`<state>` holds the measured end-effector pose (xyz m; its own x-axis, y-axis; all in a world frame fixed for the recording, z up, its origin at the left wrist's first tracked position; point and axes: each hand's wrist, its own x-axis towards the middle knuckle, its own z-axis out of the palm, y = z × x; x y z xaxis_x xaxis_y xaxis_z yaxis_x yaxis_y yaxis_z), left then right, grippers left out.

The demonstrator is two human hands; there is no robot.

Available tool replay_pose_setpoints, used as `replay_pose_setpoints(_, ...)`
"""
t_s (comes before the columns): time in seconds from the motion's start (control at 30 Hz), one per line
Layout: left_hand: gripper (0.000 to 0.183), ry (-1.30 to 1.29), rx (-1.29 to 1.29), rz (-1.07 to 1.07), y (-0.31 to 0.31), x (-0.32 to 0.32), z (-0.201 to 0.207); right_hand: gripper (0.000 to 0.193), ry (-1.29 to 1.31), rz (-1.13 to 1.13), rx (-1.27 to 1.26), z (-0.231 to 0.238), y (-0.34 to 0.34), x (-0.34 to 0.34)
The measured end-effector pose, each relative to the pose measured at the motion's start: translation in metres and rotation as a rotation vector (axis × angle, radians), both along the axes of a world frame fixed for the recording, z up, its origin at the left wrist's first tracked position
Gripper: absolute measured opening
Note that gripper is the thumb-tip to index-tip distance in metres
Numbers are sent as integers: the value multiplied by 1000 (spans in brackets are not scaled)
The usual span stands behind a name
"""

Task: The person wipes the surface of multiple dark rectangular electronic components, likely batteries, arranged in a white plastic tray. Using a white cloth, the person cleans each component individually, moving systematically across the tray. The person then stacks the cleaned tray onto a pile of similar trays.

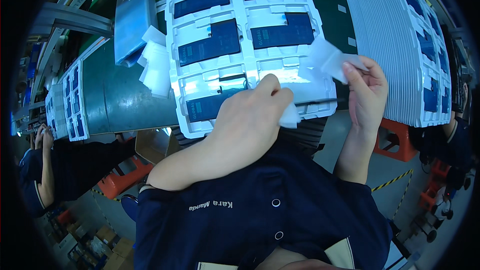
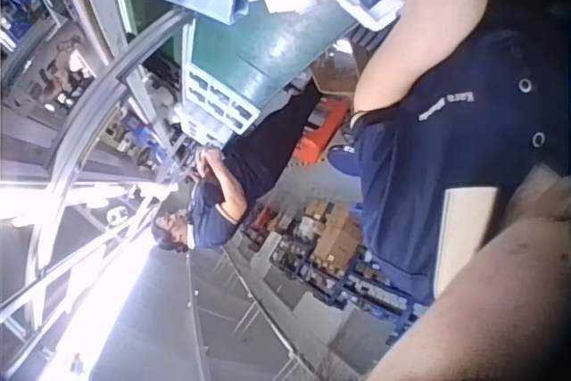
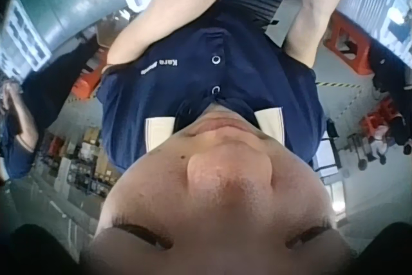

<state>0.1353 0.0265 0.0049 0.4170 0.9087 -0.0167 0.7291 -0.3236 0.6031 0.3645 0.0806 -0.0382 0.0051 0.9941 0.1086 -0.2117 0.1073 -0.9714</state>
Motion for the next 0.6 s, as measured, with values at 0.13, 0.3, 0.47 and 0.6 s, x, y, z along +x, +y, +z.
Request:
replay_pose_setpoints(0.13, 18, -40, -67, -81, -10, -20, 39, 18, -200, 277, -132, 7, -1, -12)
replay_pose_setpoints(0.3, 17, -56, -139, -267, -18, -30, 35, 16, -554, 298, -107, 10, -4, -22)
replay_pose_setpoints(0.47, 14, -105, -185, -228, -11, -22, 12, 17, -776, 221, -28, 16, -8, -27)
replay_pose_setpoints(0.6, 13, -47, -222, -255, -6, -21, 10, 24, -903, 209, 105, 15, -8, -28)
